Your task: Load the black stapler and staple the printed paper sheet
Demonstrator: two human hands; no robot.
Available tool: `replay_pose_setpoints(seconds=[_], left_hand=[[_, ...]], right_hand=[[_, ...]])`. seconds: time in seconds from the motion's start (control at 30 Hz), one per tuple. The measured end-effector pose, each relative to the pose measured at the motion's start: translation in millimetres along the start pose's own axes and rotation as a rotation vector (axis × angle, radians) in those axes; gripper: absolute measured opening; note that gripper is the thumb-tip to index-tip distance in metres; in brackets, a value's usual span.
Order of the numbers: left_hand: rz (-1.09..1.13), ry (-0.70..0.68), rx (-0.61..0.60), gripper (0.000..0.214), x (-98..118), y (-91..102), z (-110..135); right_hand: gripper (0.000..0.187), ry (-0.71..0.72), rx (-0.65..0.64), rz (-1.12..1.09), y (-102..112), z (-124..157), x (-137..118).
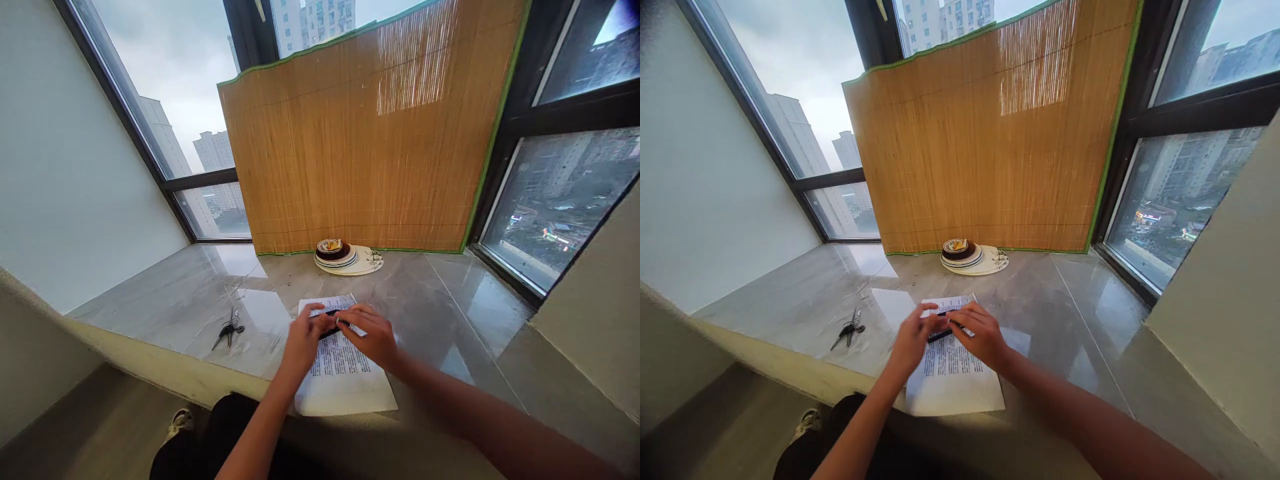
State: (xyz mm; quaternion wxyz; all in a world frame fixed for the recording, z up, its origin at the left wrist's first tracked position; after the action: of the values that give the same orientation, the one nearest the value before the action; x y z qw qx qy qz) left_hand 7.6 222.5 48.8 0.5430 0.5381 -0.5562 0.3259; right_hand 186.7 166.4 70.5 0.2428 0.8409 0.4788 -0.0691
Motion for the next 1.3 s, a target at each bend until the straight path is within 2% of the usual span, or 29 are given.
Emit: replay_pose_setpoints(seconds=[0.1, 0.13, 0.2, 0.27, 0.33, 0.47, 0.63, 0.73, 0.83, 0.9, 0.97, 1.03, 1.13, 1.3], left_hand=[[-0.227, -0.028, 0.220, 0.032, -11, 53.5, -37], [-0.296, -0.025, 0.262, 0.026, -18, 68.6, -52], [-0.419, -0.022, 0.293, 0.021, -36, 89.7, -82], [-0.517, -0.039, 0.261, 0.027, -54, 97.2, -109], [-0.598, -0.061, 0.204, 0.036, -69, 96.1, -130], [-0.731, -0.080, 0.101, 0.038, -90, 88.7, -147], [-0.854, -0.056, 0.087, 0.036, -103, 85.1, -127], [-0.886, -0.058, 0.107, 0.036, -104, 80.0, -110], [-0.869, -0.081, 0.126, 0.035, -100, 74.0, -98], [-0.832, -0.102, 0.131, 0.029, -96, 70.8, -91], [-0.777, -0.131, 0.113, 0.016, -91, 67.6, -86], [-0.709, -0.170, 0.070, 0.018, -85, 63.9, -81], [-0.592, -0.223, -0.006, 0.016, -76, 59.4, -74], [-0.403, -0.247, -0.041, 0.022, -67, 61.2, -64]], right_hand=[[0.019, -0.258, -0.148, 0.197, 9, -3, 51], [0.018, -0.322, -0.237, 0.269, 10, -3, 72], [0.017, -0.375, -0.335, 0.349, 14, -3, 112], [0.019, -0.398, -0.383, 0.397, 17, -3, 146], [0.020, -0.405, -0.428, 0.427, 17, -2, 172], [0.022, -0.397, -0.479, 0.425, 14, 5, 196], [0.023, -0.355, -0.405, 0.340, 17, 5, 189], [0.027, -0.343, -0.267, 0.302, 14, 1, 164], [0.029, -0.339, -0.192, 0.233, -2, 1, 126], [0.025, -0.312, -0.226, 0.159, -19, 2, 101], [0.021, -0.241, -0.322, 0.057, -36, 4, 79], [0.027, -0.160, -0.427, -0.033, -48, 7, 65], [0.035, -0.127, -0.507, -0.070, -54, 11, 64], [0.030, -0.165, -0.531, -0.047, -56, 14, 71]])
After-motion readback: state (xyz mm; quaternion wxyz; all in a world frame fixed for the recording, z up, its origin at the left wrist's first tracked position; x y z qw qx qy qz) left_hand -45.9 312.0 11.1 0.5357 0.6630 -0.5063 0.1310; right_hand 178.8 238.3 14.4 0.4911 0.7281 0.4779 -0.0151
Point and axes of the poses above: each hand's wrist, its own z-axis away from the middle knuckle, its own y-axis out of the back of the hand, x = y × z, the point moved 7 cm from there along -z, towards the middle knuckle, and after that the axes turned 2 degrees about y, right-handed, at the moved point
